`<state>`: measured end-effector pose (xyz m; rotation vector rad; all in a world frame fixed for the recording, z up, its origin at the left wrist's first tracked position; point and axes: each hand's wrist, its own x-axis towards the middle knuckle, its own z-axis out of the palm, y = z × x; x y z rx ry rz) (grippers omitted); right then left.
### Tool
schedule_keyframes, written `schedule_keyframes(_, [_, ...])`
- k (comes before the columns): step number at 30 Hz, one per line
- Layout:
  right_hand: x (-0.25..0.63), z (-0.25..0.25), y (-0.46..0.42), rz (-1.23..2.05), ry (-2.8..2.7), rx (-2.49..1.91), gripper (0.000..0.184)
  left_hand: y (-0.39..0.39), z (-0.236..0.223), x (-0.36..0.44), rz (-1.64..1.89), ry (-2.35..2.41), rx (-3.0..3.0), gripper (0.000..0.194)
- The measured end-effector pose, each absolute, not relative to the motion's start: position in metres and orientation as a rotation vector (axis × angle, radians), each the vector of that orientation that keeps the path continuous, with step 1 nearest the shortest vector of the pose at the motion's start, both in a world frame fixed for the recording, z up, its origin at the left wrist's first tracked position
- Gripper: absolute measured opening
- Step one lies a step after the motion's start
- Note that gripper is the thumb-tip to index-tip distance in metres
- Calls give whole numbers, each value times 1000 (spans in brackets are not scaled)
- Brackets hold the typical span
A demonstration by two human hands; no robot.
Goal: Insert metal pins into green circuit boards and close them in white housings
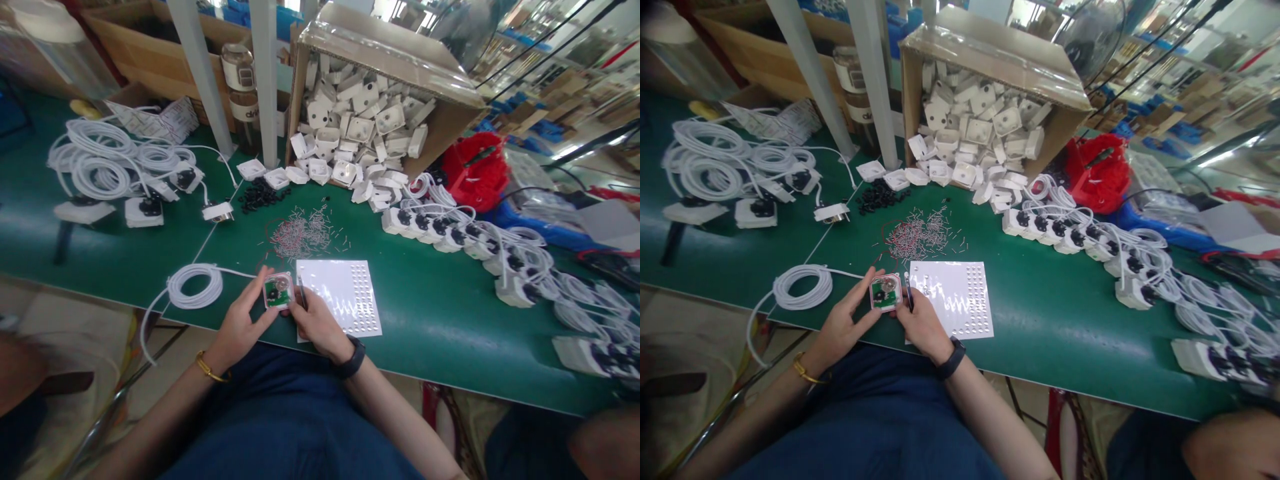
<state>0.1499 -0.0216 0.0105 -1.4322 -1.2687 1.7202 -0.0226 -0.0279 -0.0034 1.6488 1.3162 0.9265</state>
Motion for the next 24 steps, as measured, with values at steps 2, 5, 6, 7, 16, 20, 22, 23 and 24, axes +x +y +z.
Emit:
schedule_keyframes(2, [150,10,-22,1719,-1276,-1437,26,-25,-2,-25,933,1333,1516,52])
schedule_keyframes(5, [149,8,-24,1724,-1285,-1433,27,-22,-1,-23,1005,1401,1357,46])
schedule_keyframes(6, [149,7,-25,1728,-1289,-1428,28,-22,-2,-21,1026,1410,1336,46])
schedule_keyframes(7, [149,7,-25,1730,-1294,-1423,28,-22,-2,-20,1037,1413,1333,47])
schedule_keyframes(16, [148,10,-23,1670,-1290,-1401,27,-28,-7,-23,948,1320,1607,60])
schedule_keyframes(20, [148,10,-24,1684,-1261,-1389,27,-28,-7,-23,923,1338,1703,67])
schedule_keyframes(22, [147,8,-24,1683,-1254,-1383,27,-28,-8,-23,903,1348,1740,69])
schedule_keyframes(23, [147,6,-24,1679,-1251,-1381,27,-28,-9,-23,890,1355,1758,70])
schedule_keyframes(24, [146,5,-24,1673,-1249,-1380,26,-28,-10,-22,879,1361,1776,71])
